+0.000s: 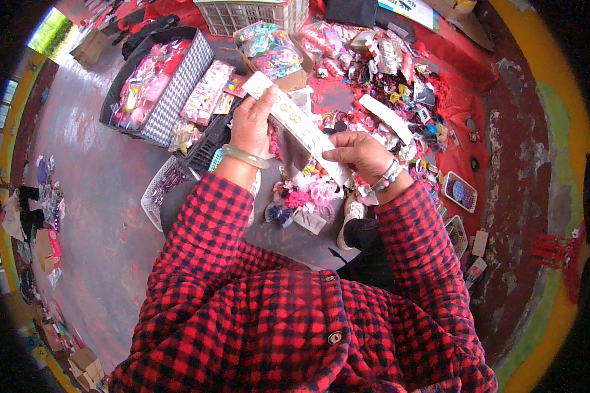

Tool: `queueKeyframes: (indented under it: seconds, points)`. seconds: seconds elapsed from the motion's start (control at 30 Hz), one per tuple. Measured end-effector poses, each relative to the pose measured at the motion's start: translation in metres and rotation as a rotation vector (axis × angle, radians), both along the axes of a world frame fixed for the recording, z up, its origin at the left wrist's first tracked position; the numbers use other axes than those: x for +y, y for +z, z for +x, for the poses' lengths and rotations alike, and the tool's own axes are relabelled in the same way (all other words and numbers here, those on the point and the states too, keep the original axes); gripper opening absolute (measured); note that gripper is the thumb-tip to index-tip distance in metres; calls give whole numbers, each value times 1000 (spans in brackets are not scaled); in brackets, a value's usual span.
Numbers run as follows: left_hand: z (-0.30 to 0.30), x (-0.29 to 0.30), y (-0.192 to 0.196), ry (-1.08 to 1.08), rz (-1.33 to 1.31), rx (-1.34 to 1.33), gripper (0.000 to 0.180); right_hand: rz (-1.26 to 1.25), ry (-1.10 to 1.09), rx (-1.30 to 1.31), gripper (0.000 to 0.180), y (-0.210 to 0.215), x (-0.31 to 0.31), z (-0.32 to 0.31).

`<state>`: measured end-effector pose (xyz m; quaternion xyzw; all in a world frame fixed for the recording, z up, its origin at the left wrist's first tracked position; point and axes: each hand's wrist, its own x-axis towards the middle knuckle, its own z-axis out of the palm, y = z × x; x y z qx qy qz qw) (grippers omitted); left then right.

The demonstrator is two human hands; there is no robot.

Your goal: The person sorts through a pile of hair accessories on the floor, picking up a white cardboard strip with attached clips and placing small decorative items into plastic bags.

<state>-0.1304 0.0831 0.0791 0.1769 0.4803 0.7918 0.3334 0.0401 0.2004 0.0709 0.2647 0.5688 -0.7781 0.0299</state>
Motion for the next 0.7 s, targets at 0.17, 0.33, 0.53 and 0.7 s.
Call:
queueKeyframes:
  seconds: [0.17, 0.33, 0.53, 0.7]
  points:
    - [-17, 0, -13, 106, 86, -59, 23, -40, -14, 72, 15, -1, 6, 7]
    - [-15, 1, -10, 166, 125, -120, 24, -75, -128, 55, 15, 9, 10, 7]
    - [-20, 3, -20, 178, 180, -220, 30, -120, -223, 59, 20, 20, 11, 8]
    - [-22, 2, -20, 197, 152, -237, 32, -169, -217, 157, 32, 30, 9, 11]
